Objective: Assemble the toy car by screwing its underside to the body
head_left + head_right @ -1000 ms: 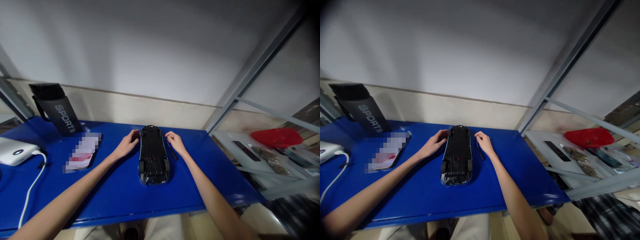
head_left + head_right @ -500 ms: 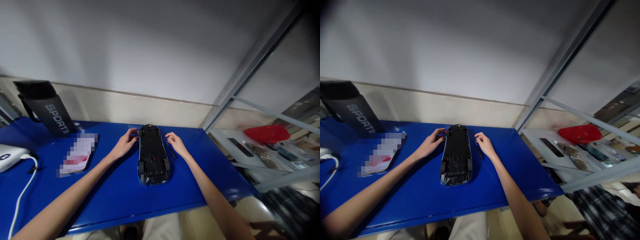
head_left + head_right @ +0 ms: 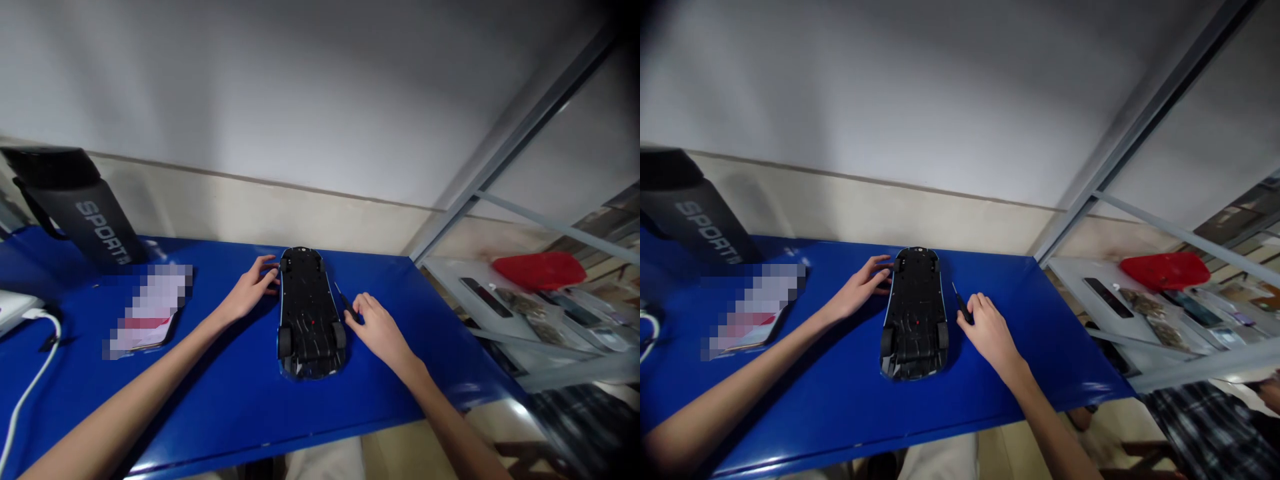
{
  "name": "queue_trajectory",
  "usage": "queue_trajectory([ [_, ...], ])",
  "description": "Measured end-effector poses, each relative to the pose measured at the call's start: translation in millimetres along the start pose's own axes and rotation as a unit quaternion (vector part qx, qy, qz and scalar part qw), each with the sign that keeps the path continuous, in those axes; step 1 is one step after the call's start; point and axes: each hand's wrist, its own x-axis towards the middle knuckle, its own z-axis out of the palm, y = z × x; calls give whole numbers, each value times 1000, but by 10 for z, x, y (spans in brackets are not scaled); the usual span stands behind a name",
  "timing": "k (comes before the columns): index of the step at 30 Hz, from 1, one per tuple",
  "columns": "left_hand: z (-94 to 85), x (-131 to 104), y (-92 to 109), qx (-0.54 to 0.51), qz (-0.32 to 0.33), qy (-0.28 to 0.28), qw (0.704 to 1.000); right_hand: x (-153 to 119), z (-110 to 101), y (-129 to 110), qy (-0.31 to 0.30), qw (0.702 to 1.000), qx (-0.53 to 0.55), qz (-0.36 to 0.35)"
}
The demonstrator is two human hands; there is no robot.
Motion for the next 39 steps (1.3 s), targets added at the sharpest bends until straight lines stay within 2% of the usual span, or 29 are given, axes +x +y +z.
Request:
queue_trajectory([
  [3, 35, -30, 50, -9, -25, -28, 999, 98, -107, -11, -18, 1000, -6, -3],
  [6, 74, -57, 117, -29, -57, -47, 997, 376, -290, -111, -6, 1000, -14, -11],
  [13, 75, -84, 210, -74, -114, -27, 990, 1126, -867, -653, 37, 995, -33, -81],
  [15, 78, -92, 213, -88, -120, -20, 989, 1221, -985, -811, 25, 995, 2, -100],
  [17, 94, -96, 208, -105, -121, -12, 987, 1250, -1052, -945, -29, 988, 48, -145],
  [20, 125, -93, 187, -122, -117, -4, 986, 1210, -1055, -1084, -132, 969, 96, -184],
  [25, 142, -79, 175, -153, -114, -8, 982, 1126, -873, -1200, -212, 944, 135, -214],
  [31, 126, -100, 217, -163, -102, -24, 981, 1139, -646, -1272, -200, 951, 113, -206],
  [39, 130, -97, 190, -169, -99, -26, 980, 1115, -603, -1312, -178, 956, 75, -221],
])
